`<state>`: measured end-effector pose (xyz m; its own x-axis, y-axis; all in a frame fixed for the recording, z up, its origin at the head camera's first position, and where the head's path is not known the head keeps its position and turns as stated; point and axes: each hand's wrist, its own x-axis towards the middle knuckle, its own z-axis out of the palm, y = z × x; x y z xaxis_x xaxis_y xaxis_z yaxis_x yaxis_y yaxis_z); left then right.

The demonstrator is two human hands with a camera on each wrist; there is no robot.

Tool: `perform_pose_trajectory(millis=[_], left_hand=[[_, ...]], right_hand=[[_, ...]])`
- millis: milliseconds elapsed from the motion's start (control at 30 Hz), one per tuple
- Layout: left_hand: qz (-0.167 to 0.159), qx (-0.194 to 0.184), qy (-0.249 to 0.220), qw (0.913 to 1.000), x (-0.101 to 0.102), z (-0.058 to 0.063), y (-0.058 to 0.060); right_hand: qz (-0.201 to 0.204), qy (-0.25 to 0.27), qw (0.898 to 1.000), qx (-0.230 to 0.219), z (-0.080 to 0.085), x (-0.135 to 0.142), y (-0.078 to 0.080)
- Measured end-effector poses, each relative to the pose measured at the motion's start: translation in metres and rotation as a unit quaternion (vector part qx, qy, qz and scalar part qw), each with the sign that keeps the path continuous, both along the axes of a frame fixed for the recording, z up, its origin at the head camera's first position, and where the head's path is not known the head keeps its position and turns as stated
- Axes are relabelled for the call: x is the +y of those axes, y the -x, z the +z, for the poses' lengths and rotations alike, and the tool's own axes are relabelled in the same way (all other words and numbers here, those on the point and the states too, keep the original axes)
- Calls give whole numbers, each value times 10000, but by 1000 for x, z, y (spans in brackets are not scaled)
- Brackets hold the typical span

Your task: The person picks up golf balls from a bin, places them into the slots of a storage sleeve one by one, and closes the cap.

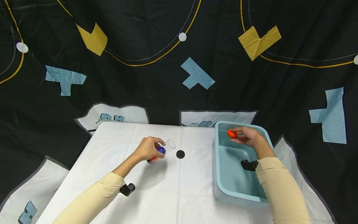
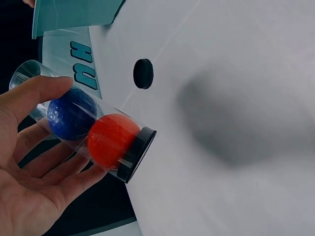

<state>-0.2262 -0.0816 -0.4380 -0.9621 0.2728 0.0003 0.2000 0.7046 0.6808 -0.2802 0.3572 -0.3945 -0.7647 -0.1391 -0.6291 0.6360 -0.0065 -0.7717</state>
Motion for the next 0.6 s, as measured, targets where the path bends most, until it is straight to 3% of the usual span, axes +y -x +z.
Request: perform_pose_trajectory(millis=[267,600], left_hand=[[-15,-70,-24,10000,6,1,1],[-59,-102,38,9999,10,0,2]], right_hand=[[461,-193,9980,394,35,-26,0],[1210,-506,9889,700,55,-79,-1]])
